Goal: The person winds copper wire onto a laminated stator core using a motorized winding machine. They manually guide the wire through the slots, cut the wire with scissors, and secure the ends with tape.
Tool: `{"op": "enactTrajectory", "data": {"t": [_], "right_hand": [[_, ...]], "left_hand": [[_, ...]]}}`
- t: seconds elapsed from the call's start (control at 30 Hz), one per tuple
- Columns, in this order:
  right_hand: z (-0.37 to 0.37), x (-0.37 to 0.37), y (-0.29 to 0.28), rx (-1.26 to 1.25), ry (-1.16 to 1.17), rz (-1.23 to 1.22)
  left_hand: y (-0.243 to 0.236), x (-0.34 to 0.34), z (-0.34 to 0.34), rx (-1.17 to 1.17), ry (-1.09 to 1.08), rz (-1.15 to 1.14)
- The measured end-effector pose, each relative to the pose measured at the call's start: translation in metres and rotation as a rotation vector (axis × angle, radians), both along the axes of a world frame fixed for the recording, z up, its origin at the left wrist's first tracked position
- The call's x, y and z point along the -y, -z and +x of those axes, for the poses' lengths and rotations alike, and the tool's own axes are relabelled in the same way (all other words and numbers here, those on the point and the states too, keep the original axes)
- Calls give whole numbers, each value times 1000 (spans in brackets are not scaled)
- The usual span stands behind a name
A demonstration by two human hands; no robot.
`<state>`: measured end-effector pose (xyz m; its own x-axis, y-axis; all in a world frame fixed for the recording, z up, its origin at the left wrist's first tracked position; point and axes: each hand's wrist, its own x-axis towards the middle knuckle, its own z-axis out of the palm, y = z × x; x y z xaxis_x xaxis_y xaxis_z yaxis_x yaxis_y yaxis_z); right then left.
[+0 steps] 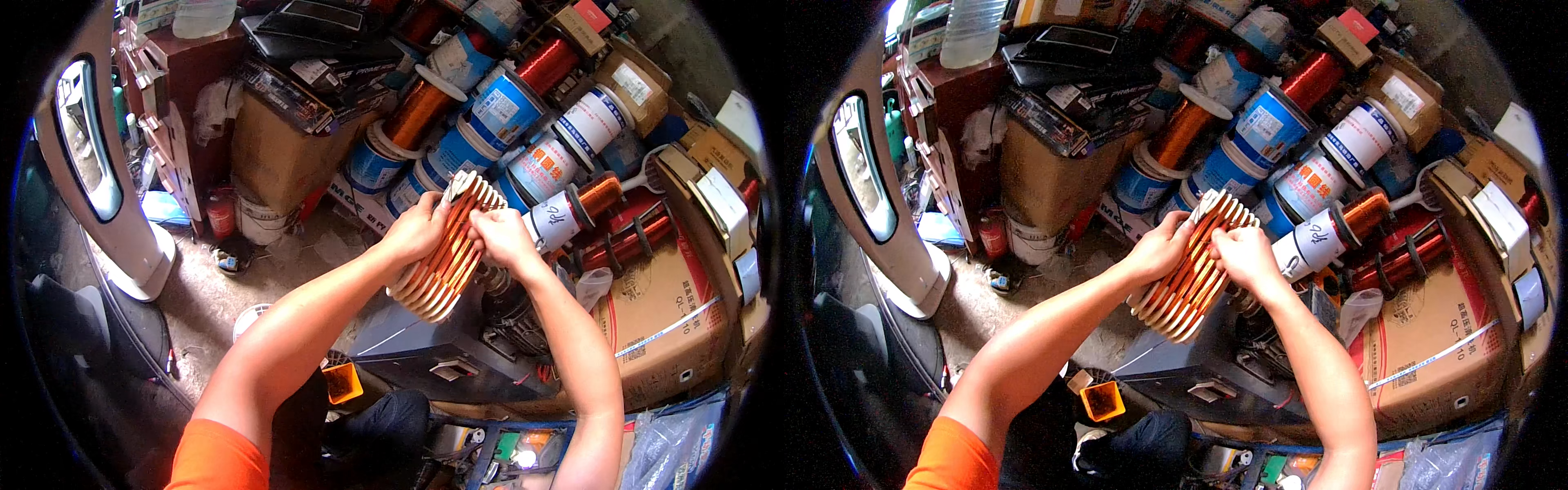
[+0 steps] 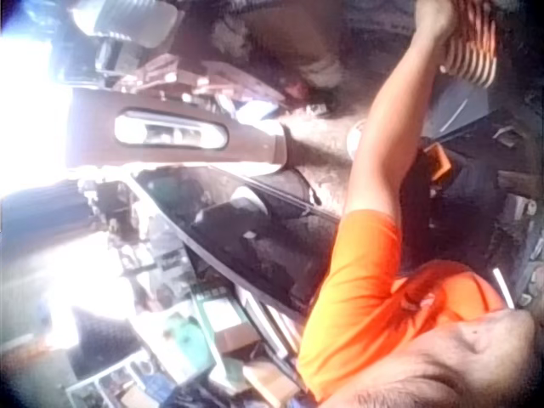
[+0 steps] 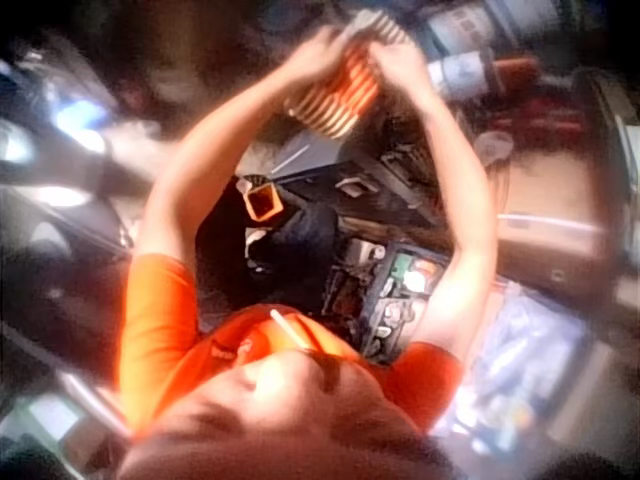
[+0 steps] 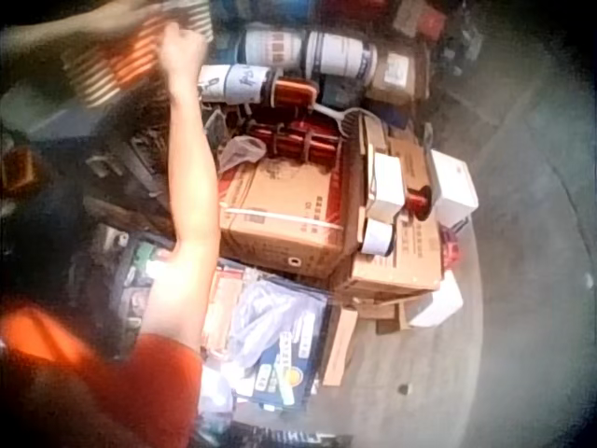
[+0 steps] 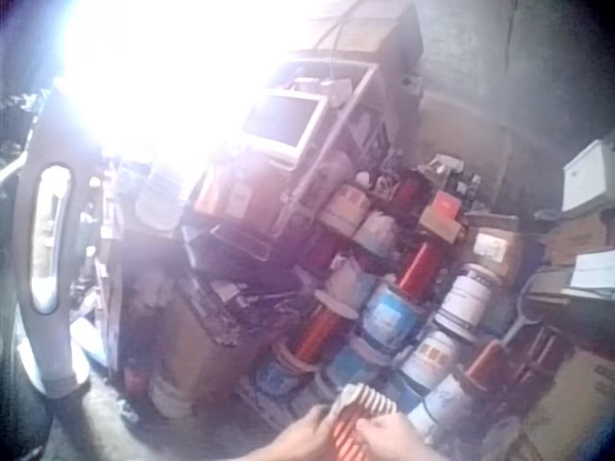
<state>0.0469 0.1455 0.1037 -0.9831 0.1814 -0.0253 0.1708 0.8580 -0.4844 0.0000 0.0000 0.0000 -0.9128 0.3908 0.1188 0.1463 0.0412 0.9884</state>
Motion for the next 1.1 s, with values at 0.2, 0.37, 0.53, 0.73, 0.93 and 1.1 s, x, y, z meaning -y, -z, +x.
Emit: {"op": "enactTrajectory", "data": {"t": [0.2, 0.37, 0.53, 0.73, 0.93, 1.1], "right_hand": [[14, 11, -22, -613, -818, 829], [11, 1, -11, -369, -565, 641], [12, 10, 1, -375, -429, 467], [3, 13, 5, -545, -488, 747], [-13, -2, 2, -577, -326, 889], [17, 24, -5, -785, -232, 666]], "left_hand": [[2, -3, 1, 5, -39, 22], [1, -5, -1, -22, -22, 28], [4, -3, -1, -13, -33, 30], [4, -3, -1, -14, -51, 23], [-1, -8, 2, -24, -25, 24], [3, 1, -4, -36, -88, 21]]}}
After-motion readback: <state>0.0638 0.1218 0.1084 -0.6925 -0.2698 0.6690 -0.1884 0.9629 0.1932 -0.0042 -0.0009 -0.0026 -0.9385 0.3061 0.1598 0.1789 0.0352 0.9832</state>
